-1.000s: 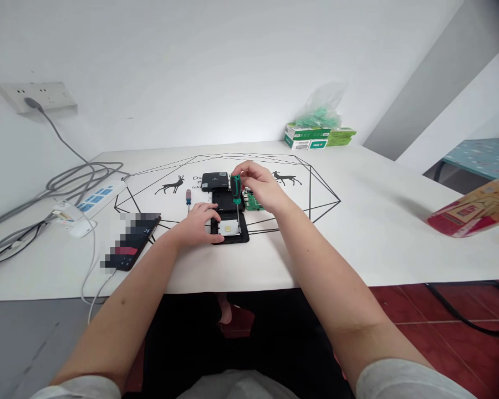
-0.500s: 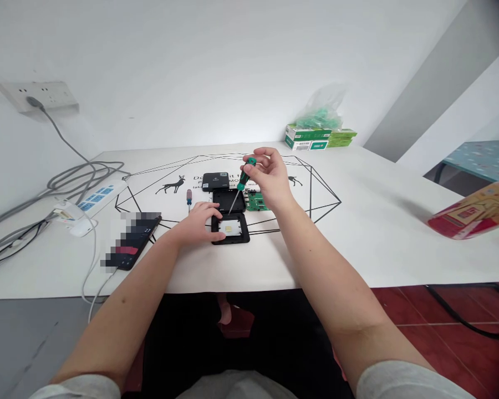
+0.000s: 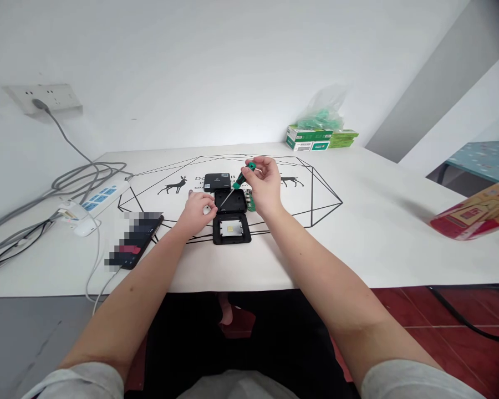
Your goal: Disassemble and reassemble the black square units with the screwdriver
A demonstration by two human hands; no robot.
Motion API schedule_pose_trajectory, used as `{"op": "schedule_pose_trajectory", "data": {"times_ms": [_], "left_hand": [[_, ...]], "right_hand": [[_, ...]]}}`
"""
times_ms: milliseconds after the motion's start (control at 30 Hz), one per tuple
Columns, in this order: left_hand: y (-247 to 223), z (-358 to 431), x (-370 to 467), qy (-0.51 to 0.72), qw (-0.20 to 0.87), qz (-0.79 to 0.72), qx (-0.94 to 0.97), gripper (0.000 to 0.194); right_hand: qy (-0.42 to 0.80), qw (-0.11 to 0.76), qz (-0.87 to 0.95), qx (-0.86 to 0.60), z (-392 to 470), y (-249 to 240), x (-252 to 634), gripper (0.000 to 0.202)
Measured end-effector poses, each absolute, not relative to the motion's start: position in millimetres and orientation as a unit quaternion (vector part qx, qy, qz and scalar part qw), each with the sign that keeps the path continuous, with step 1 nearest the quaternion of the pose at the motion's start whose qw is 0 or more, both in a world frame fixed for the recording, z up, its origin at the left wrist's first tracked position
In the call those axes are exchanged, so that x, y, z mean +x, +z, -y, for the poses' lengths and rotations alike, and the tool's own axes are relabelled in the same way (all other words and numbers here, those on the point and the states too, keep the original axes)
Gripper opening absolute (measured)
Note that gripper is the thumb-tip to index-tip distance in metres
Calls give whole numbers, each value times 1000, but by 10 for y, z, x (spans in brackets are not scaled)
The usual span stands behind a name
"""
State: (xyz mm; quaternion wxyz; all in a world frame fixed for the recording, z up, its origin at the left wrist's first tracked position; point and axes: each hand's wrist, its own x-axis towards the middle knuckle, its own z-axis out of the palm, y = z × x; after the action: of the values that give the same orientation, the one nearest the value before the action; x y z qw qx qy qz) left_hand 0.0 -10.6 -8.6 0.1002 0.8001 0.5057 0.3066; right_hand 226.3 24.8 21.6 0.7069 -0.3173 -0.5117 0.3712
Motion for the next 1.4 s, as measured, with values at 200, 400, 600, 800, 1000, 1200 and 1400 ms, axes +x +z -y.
{"op": "schedule_pose_trajectory", "data": {"times_ms": [200, 400, 600, 800, 1000, 1200, 1400], "left_hand": [[-114, -56, -19, 248, 31, -666, 703, 19], [-108, -62, -60, 223, -1, -709, 669, 22], [-83, -49, -87, 237, 12, -717, 656, 19], [-157, -74, -99, 257, 59, -643, 719, 16], [-215, -41, -118, 241, 113, -621, 738, 46], [-190, 4, -79, 206, 131, -598, 764, 56], [-223, 27, -82, 179, 113, -582, 785, 58]], "right_hand": [[338, 734, 476, -346, -337, 208, 2384, 41], [311, 735, 476, -370, -424, 196, 2444, 34], [215, 719, 476, -459, -568, 257, 2788, 26], [169, 425, 537, -709, -618, 198, 3168, 25], [141, 225, 563, -783, -580, 68, 3155, 37], [102, 195, 612, -760, -433, 182, 2914, 39], [263, 42, 846, -463, -56, 450, 2552, 22]]}}
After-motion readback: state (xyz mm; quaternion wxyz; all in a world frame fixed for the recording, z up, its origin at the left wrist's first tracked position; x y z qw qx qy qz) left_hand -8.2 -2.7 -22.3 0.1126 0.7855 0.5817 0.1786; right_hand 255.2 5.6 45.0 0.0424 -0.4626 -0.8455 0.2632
